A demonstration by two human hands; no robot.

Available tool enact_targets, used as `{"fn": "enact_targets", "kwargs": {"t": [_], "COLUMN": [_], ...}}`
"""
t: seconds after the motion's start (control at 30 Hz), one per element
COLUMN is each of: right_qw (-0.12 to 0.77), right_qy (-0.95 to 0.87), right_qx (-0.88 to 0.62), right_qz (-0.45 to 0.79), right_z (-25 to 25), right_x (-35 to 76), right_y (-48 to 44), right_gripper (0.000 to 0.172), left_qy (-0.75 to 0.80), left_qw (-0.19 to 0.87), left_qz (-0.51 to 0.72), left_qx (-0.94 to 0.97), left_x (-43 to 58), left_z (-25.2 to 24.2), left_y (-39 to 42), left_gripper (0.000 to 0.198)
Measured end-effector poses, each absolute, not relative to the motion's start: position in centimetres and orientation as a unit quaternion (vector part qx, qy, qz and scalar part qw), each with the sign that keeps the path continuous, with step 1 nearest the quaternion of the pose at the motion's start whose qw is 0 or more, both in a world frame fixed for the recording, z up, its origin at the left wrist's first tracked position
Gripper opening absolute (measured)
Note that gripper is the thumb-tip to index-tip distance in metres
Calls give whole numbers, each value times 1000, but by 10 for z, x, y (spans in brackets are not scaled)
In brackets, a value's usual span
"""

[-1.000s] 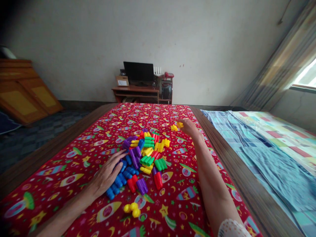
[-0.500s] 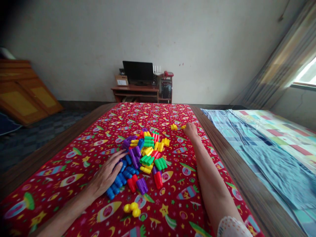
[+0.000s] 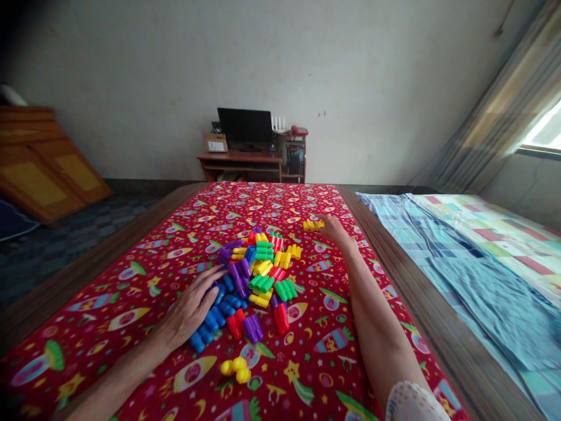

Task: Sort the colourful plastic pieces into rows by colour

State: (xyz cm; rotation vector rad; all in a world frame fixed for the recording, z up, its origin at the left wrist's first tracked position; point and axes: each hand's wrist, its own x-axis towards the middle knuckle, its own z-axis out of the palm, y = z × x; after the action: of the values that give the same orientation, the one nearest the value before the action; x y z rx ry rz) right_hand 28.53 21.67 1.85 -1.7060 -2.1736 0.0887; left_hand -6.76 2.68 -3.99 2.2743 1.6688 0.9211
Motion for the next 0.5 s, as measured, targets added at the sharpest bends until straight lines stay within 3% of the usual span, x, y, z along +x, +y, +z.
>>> {"fn": "enact_targets", "kwargs": {"t": [0.13, 0.3, 0.4, 0.5], "right_qw": [151, -13, -48, -19], "right_qy": [-820, -888, -896, -898], "right_qx": [-550, -449, -427, -424], "right_qz": [41, 103, 107, 114], "right_z": [43, 51, 46, 37], "right_x": [268, 224, 214, 224], "right_y": [210, 176, 154, 146], "right_gripper": [45, 25, 26, 36], "left_qy": [558, 559, 558, 555], "left_qw": [85, 90, 91, 83], "left_qz": [314, 315, 315, 326], "left_qx": [763, 762, 762, 761], "left_x": [-68, -68, -68, -69], "left_z": [-41, -40, -41, -44], "left_y": [27, 27, 27, 28], "left_gripper": [45, 44, 45, 44]}}
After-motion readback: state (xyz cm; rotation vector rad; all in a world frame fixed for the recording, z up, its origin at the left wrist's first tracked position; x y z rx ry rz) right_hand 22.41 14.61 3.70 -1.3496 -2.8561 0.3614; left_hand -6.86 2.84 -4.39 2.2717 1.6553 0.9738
